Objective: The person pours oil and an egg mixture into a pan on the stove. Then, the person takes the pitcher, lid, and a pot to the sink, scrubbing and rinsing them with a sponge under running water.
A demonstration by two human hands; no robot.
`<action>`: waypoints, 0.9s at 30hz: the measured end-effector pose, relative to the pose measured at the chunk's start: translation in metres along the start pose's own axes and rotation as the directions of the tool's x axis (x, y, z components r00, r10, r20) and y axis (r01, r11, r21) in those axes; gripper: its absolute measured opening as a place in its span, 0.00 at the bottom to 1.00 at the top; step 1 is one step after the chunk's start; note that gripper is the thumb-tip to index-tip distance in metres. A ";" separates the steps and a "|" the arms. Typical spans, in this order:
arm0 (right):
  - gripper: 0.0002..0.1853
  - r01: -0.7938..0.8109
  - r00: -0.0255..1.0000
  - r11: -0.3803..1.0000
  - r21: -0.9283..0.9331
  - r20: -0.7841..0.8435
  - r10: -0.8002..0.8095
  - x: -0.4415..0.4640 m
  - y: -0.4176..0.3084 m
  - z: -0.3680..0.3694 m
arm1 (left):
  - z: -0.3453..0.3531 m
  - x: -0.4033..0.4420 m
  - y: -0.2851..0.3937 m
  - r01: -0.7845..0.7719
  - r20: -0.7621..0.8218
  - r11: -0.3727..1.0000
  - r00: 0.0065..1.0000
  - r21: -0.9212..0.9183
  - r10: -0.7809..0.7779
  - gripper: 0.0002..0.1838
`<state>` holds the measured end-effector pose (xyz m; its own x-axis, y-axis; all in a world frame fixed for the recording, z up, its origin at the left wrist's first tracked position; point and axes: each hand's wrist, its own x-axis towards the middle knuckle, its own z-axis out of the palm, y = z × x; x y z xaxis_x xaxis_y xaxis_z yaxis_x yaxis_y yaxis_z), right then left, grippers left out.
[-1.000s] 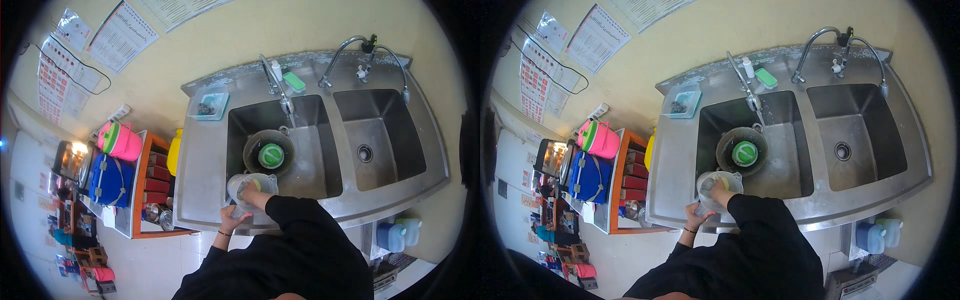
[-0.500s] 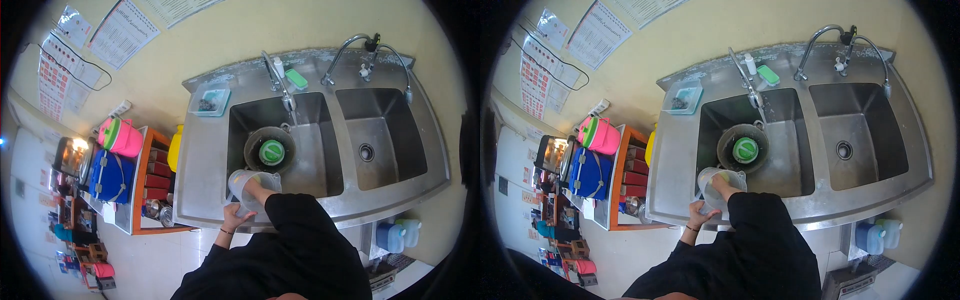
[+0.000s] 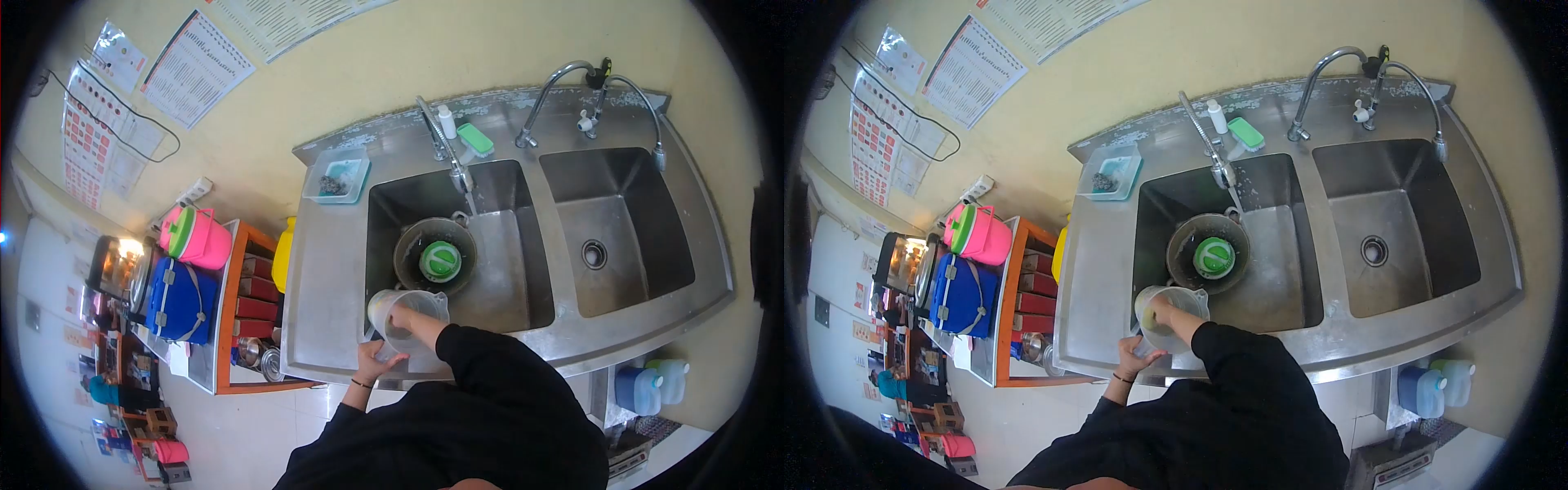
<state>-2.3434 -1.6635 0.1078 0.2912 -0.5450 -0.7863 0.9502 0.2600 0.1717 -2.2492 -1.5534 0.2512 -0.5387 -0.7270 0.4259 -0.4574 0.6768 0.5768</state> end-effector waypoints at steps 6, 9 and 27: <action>0.13 0.345 0.938 0.367 -0.864 0.330 -0.104 0.003 0.016 0.006 | -0.011 0.002 0.010 -0.064 -0.022 0.998 0.998 -0.002 0.064 0.27; 0.14 0.467 0.851 -0.805 -0.365 0.433 0.297 -0.017 0.012 -0.017 | -0.010 0.005 0.007 -0.047 -0.066 0.998 0.997 0.037 0.049 0.28; 0.14 0.601 0.793 0.613 -0.513 0.476 -0.380 -0.131 0.015 -0.003 | -0.007 0.008 0.020 0.104 0.049 0.995 0.993 0.011 -0.104 0.29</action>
<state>-2.3674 -1.5855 0.2121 -0.0774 -0.9103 -0.4066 0.7006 0.2405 -0.6718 -2.2574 -1.5463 0.2708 -0.5223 -0.7868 0.3288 -0.5186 0.5992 0.6100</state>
